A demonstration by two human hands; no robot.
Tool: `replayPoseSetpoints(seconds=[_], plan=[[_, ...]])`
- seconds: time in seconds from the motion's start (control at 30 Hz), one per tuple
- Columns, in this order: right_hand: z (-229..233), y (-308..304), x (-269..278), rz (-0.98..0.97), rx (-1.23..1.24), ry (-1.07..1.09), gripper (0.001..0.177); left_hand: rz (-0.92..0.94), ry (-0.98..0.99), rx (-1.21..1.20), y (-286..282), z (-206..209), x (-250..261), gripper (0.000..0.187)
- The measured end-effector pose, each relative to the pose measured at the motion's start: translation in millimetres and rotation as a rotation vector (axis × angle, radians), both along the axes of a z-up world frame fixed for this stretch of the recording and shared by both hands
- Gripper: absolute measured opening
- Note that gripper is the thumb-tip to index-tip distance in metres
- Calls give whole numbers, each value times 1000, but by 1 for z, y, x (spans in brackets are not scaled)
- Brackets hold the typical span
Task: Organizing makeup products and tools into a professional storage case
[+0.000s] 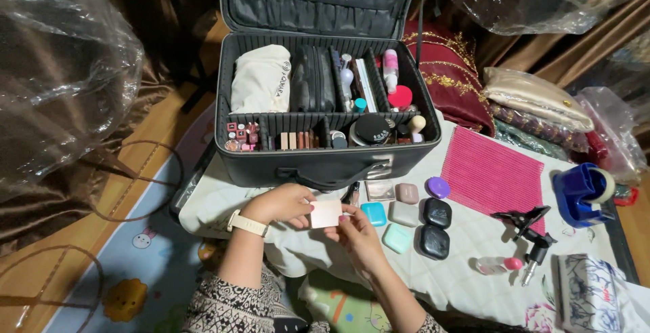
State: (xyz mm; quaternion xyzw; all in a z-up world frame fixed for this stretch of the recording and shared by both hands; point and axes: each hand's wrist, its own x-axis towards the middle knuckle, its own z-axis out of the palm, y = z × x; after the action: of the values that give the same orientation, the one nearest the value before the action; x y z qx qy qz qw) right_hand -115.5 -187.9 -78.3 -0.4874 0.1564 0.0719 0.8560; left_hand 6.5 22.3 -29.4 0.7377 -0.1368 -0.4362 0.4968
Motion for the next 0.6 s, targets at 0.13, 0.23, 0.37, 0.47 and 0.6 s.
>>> replayPoseSetpoints(seconds=[0.13, 0.23, 0.37, 0.47, 0.6], plan=[[-29, 8, 6, 17, -4, 41, 41, 10, -187, 97, 2, -27, 7, 36], [-35, 13, 8, -8, 72, 3, 45, 62, -269, 184, -1, -44, 11, 21], [-40, 15, 8, 66, -51, -44, 55, 20, -526, 297, -6, -77, 22, 26], [-32, 17, 7, 94, -145, -65, 55, 35, -578, 365, -8, -61, 16, 27], [-22, 18, 5, 105, -400, -69, 56, 78, -529, 370, -11, -64, 13, 27]])
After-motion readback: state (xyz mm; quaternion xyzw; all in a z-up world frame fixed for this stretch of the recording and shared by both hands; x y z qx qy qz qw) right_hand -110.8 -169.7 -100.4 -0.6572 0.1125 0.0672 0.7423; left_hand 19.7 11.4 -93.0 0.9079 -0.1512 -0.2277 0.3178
